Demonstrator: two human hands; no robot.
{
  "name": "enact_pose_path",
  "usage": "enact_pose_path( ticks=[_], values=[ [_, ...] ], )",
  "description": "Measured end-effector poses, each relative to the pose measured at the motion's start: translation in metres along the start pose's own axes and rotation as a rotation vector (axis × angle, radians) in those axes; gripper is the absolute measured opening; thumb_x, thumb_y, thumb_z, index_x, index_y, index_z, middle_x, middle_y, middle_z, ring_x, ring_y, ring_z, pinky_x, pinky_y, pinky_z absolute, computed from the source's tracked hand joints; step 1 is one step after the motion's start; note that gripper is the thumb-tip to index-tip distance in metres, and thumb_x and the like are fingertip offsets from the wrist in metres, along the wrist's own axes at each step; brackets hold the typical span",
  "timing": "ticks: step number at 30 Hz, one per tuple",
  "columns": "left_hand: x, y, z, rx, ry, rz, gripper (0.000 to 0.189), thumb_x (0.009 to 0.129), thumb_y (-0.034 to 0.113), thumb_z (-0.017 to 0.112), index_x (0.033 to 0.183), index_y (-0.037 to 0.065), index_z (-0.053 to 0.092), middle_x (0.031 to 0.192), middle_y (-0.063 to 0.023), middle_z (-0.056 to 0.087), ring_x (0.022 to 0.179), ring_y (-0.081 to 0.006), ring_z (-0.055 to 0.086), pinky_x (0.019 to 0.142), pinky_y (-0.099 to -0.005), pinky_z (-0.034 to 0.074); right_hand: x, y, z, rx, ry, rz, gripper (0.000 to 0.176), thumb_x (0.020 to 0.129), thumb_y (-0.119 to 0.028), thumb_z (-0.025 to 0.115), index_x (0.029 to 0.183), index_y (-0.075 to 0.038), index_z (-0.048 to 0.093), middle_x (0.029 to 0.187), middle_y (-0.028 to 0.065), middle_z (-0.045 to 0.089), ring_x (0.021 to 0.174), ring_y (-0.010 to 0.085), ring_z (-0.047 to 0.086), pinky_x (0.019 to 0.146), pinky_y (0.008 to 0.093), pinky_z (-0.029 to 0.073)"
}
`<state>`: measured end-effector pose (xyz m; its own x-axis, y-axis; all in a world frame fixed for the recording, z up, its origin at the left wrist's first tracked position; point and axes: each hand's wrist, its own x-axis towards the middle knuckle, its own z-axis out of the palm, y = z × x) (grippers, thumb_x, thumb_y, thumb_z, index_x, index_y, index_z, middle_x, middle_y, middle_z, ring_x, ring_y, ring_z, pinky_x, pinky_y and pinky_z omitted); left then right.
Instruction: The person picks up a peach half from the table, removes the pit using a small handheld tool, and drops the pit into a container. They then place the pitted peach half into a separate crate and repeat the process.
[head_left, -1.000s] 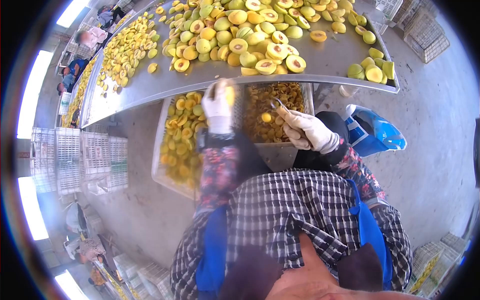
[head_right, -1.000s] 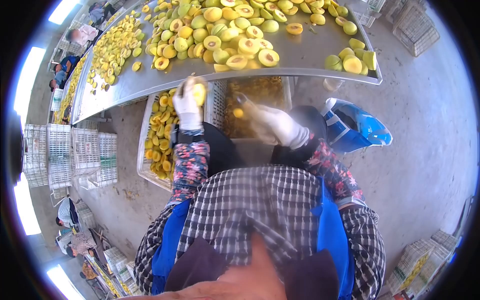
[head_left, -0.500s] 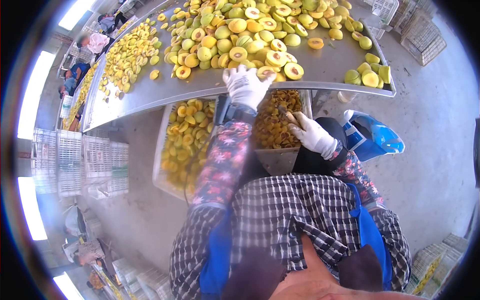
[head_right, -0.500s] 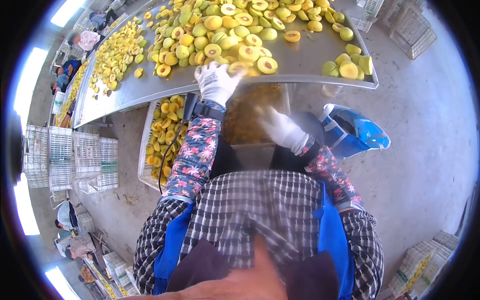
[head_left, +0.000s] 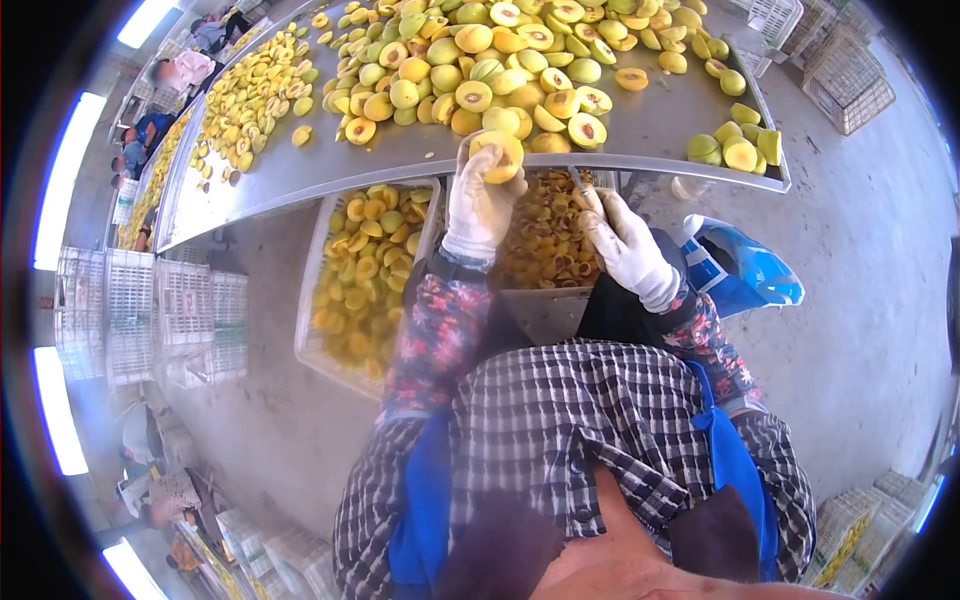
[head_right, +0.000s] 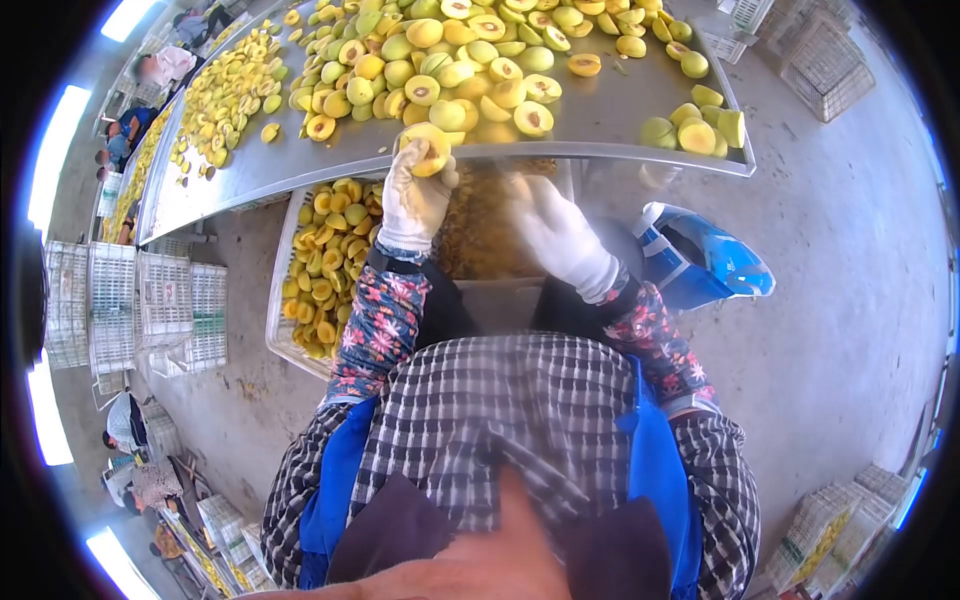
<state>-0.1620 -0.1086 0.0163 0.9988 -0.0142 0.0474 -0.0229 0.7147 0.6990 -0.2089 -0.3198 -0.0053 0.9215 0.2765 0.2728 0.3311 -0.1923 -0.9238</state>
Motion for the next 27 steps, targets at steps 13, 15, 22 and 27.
enact_pose_path(
  ticks=[13,15,22,27],
  values=[
    [-0.019,-0.013,0.015,0.381,0.061,0.074,0.060,0.103,0.052,0.028,0.131,0.001,0.046,0.103,-0.0105,0.062,0.086,-0.0175,0.060,0.076,-0.0273,0.052,0.019,-0.049,0.023,-0.445,-0.026,-0.241,0.031,0.092,-0.019,0.062,0.114,-0.004,0.048,0.082,0.0215,0.063,0.075,0.0408,0.064,0.062,0.0456,0.051],
    [-0.021,-0.012,0.018,0.363,0.052,0.054,0.065,0.103,0.055,0.023,0.132,0.001,0.046,0.101,-0.0091,0.061,0.085,-0.0145,0.058,0.076,-0.0244,0.050,0.020,-0.049,0.024,-0.440,-0.029,-0.201,0.031,0.091,-0.020,0.062,0.114,-0.004,0.048,0.081,0.0214,0.063,0.074,0.0407,0.064,0.061,0.0458,0.051],
    [-0.026,-0.015,0.020,0.489,0.112,0.122,0.072,0.100,0.061,0.029,0.116,-0.004,0.055,0.089,-0.0108,0.065,0.082,-0.0147,0.061,0.076,-0.0263,0.050,0.017,-0.042,0.030,-0.573,-0.130,-0.128,0.028,0.092,-0.022,0.061,0.108,-0.004,0.046,0.077,0.0192,0.064,0.070,0.0397,0.064,0.059,0.0461,0.051],
    [-0.028,-0.002,0.015,0.501,0.067,-0.131,0.069,0.103,0.056,0.024,0.114,-0.003,0.059,0.091,-0.0065,0.063,0.072,-0.0110,0.056,0.067,-0.0221,0.049,0.009,-0.042,0.026,-0.603,-0.230,-0.079,0.024,0.093,-0.020,0.059,0.105,-0.003,0.046,0.077,0.0188,0.064,0.070,0.0391,0.064,0.059,0.0453,0.050]
  ],
)
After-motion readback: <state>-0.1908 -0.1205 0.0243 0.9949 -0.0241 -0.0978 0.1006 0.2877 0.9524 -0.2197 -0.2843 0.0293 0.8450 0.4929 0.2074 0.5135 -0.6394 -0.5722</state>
